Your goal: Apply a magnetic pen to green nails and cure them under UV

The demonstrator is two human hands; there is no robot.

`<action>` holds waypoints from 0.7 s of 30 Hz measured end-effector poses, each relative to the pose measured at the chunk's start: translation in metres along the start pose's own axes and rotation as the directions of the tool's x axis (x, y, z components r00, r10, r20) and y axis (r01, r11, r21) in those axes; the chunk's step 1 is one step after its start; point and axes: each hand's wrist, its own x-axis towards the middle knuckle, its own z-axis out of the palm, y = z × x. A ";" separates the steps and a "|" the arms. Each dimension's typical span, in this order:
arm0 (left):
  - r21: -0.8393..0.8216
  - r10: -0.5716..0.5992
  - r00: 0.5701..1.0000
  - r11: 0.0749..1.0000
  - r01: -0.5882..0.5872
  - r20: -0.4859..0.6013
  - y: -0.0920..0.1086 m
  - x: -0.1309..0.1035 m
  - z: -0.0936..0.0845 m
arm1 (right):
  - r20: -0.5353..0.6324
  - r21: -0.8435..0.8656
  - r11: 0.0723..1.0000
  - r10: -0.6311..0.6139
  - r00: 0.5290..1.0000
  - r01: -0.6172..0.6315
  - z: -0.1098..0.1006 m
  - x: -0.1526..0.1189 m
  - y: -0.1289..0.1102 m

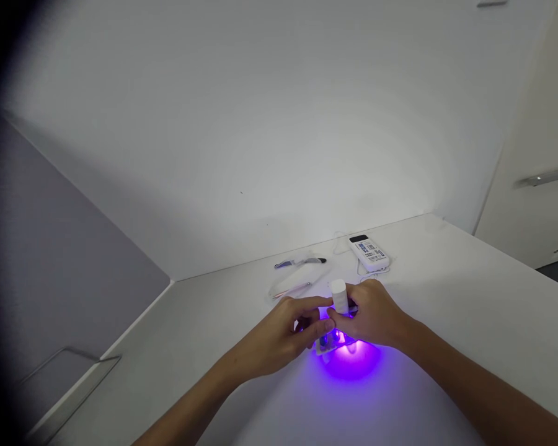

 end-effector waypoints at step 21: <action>0.018 0.000 1.000 1.000 0.000 0.007 0.000 0.000 -0.001 | -0.017 -0.020 1.000 -0.008 1.000 0.007 0.000 0.000 -0.002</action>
